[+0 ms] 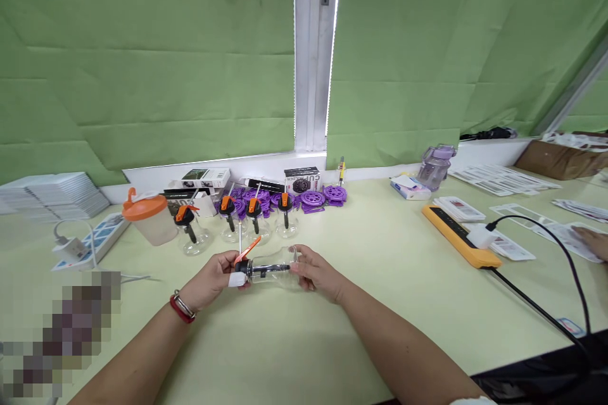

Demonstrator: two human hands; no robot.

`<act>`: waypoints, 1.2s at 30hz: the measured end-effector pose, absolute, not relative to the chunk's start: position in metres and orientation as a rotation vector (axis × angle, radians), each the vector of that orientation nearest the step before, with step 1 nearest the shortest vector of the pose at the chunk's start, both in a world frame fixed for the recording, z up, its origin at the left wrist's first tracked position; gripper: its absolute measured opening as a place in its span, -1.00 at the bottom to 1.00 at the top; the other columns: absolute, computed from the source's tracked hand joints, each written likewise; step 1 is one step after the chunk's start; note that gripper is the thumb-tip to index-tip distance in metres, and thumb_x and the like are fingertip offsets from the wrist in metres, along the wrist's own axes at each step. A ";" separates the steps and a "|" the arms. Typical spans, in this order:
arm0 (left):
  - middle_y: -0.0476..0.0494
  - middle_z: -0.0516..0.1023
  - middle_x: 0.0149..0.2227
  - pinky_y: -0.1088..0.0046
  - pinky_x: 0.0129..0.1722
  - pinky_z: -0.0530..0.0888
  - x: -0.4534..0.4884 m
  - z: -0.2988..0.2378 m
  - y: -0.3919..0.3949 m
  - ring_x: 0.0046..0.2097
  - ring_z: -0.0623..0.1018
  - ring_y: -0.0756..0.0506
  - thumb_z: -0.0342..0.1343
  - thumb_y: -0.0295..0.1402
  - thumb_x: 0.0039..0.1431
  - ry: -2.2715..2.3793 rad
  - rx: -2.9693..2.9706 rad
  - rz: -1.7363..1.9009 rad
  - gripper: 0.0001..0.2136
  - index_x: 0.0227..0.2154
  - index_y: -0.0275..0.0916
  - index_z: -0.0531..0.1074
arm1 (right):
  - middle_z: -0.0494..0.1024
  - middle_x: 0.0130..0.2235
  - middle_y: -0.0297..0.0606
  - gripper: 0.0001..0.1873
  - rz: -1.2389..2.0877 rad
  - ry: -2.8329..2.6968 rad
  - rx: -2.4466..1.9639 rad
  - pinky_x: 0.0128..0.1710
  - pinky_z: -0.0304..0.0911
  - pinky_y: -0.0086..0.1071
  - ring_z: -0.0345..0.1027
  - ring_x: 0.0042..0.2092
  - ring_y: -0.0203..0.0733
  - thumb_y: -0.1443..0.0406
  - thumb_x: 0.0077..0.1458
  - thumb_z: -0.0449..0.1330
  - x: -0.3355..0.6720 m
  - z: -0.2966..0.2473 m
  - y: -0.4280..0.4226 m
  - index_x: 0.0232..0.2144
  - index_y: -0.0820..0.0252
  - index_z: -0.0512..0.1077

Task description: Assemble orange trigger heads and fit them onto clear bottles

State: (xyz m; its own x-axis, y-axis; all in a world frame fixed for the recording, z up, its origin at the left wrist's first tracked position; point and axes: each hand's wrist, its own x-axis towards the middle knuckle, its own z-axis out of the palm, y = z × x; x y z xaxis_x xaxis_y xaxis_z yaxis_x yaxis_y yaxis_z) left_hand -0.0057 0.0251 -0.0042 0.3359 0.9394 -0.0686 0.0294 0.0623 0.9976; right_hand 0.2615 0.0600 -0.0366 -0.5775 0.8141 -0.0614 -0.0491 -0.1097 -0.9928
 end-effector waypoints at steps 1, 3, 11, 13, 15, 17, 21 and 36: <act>-0.03 0.54 -0.49 0.42 -0.36 0.43 -0.005 -0.003 0.025 -0.44 0.49 -0.02 0.35 -0.36 -0.19 1.001 1.315 0.896 -0.73 -0.43 -0.29 0.39 | 0.30 -0.45 -0.46 -0.46 1.767 -1.532 -0.861 -0.60 -0.06 -0.50 0.12 -0.58 -0.44 0.03 0.02 0.22 0.261 -0.036 0.059 0.01 0.08 0.23; -0.02 0.54 -0.49 0.42 -0.36 0.43 -0.004 -0.002 0.025 -0.44 0.49 -0.02 0.36 -0.36 -0.21 1.006 1.314 0.898 -0.72 -0.44 -0.28 0.39 | 0.28 -0.47 -0.47 -0.48 1.792 -1.526 -0.862 -0.59 -0.09 -0.50 0.08 -0.59 -0.44 0.03 0.03 0.20 0.261 -0.035 0.058 -0.01 0.07 0.22; 0.02 0.50 -0.49 0.43 -0.36 0.42 -0.006 -0.004 0.027 -0.45 0.47 -0.01 0.35 -0.38 -0.22 1.031 1.312 0.896 -0.72 -0.42 -0.28 0.40 | 0.27 -0.48 -0.49 -0.54 1.826 -1.508 -0.854 -0.59 -0.17 -0.50 -0.01 -0.60 -0.46 0.03 0.06 0.16 0.260 -0.035 0.057 -0.06 0.07 0.19; 0.02 0.49 -0.49 0.43 -0.36 0.42 -0.005 -0.003 0.026 -0.45 0.47 -0.01 0.35 -0.38 -0.22 1.035 1.316 0.890 -0.72 -0.42 -0.28 0.40 | 0.29 -0.48 -0.48 -0.55 1.827 -1.507 -0.857 -0.59 -0.16 -0.50 -0.01 -0.60 -0.46 0.03 0.06 0.16 0.260 -0.035 0.057 -0.06 0.08 0.19; 0.01 0.49 -0.48 0.42 -0.35 0.42 -0.005 -0.002 0.026 -0.44 0.47 -0.01 0.35 -0.37 -0.22 1.036 1.318 0.884 -0.72 -0.42 -0.29 0.40 | 0.32 -0.45 -0.46 -0.55 1.823 -1.503 -0.864 -0.59 -0.15 -0.51 0.00 -0.60 -0.46 0.04 0.06 0.16 0.260 -0.036 0.057 -0.06 0.07 0.20; 0.00 0.49 -0.47 0.42 -0.34 0.42 -0.004 -0.001 0.025 -0.43 0.47 -0.01 0.35 -0.37 -0.23 1.041 1.313 0.883 -0.71 -0.43 -0.29 0.39 | 0.35 -0.42 -0.44 -0.55 1.818 -1.501 -0.863 -0.60 -0.15 -0.51 0.00 -0.60 -0.48 0.04 0.06 0.16 0.259 -0.037 0.058 -0.06 0.07 0.20; 0.02 0.46 -0.49 0.43 -0.36 0.40 -0.003 -0.001 0.025 -0.44 0.45 0.00 0.34 -0.34 -0.21 1.071 1.338 0.885 -0.72 -0.42 -0.28 0.38 | 0.39 -0.36 -0.39 -0.52 1.798 -1.541 -0.870 -0.62 -0.09 -0.53 0.10 -0.60 -0.46 0.02 0.08 0.13 0.259 -0.040 0.060 -0.02 0.09 0.20; -0.02 0.43 -0.41 0.46 -0.37 0.42 0.012 -0.006 0.013 -0.39 0.44 0.00 0.26 -0.30 -0.04 1.174 1.728 1.052 -0.73 -0.30 -0.27 0.36 | 0.20 0.19 -0.05 -0.14 0.225 -2.288 -0.981 0.13 0.09 0.08 0.05 0.19 0.19 0.21 -0.20 0.35 0.238 -0.044 0.045 0.18 0.06 0.18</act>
